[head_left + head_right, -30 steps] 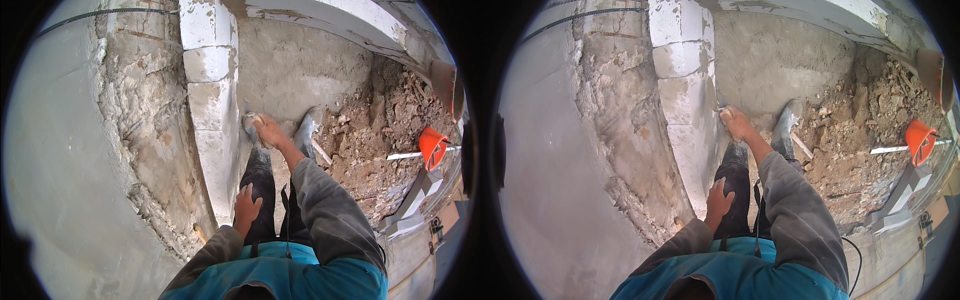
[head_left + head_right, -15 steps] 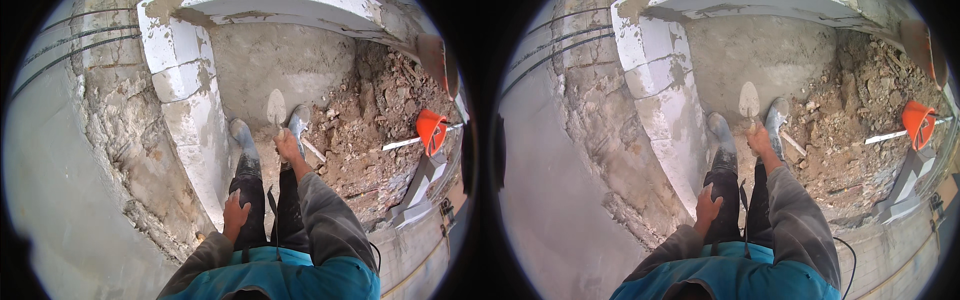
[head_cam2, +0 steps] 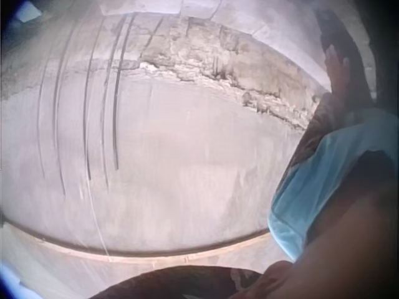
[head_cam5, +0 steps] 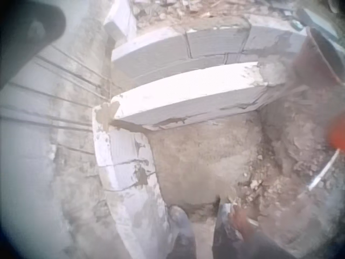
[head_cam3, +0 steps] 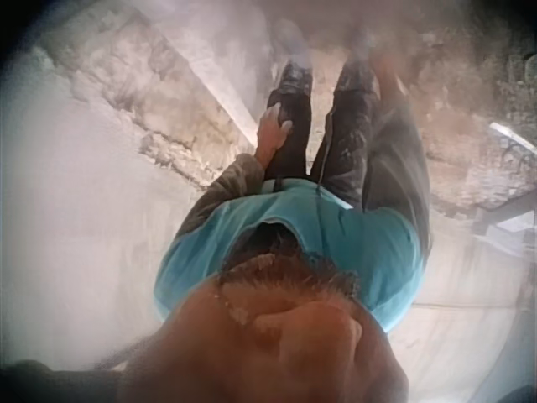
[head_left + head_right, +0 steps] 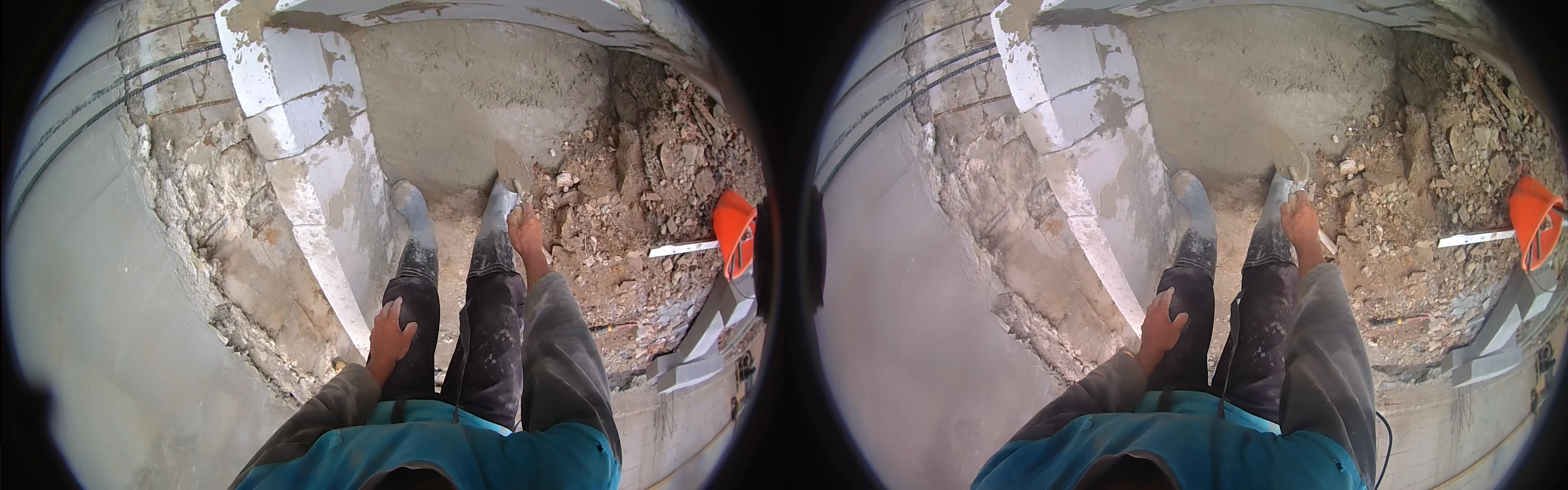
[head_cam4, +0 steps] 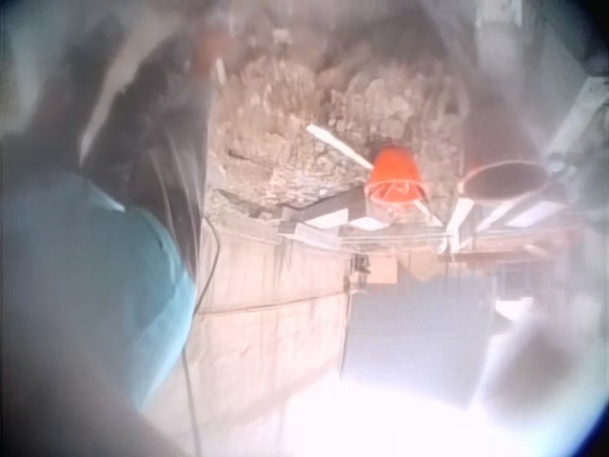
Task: The person scoops wet cement from the ground with a trowel and applies it to the joints between white blocks on a curved wall. They smooth the cement into the gaps and along the edges of the blocks.
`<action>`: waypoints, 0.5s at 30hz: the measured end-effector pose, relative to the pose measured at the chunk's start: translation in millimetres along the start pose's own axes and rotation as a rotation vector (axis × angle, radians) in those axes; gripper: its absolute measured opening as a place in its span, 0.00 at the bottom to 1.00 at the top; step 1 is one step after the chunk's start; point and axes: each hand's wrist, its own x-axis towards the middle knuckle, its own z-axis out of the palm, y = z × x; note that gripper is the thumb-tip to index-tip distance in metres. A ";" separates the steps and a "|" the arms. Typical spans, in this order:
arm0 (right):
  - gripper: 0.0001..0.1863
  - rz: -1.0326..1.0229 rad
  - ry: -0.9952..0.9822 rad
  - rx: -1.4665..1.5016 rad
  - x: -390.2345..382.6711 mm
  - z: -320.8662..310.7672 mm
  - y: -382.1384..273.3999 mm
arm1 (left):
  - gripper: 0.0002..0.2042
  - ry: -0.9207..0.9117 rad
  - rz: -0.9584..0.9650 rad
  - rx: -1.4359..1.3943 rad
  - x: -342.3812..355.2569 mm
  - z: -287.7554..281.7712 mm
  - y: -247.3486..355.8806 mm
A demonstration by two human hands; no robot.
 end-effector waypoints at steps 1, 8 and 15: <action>0.22 -0.024 0.013 0.053 2.2 7.5 17.2 | 0.35 -0.002 0.006 0.033 0.5 -4.7 -2.4; 0.22 -0.086 -0.049 0.365 6.0 9.9 14.0 | 0.37 -0.044 -0.037 0.072 0.7 -2.8 11.4; 0.18 -0.084 -0.143 0.475 -11.4 21.1 -42.9 | 0.36 -0.015 -0.013 0.070 -0.3 1.3 3.1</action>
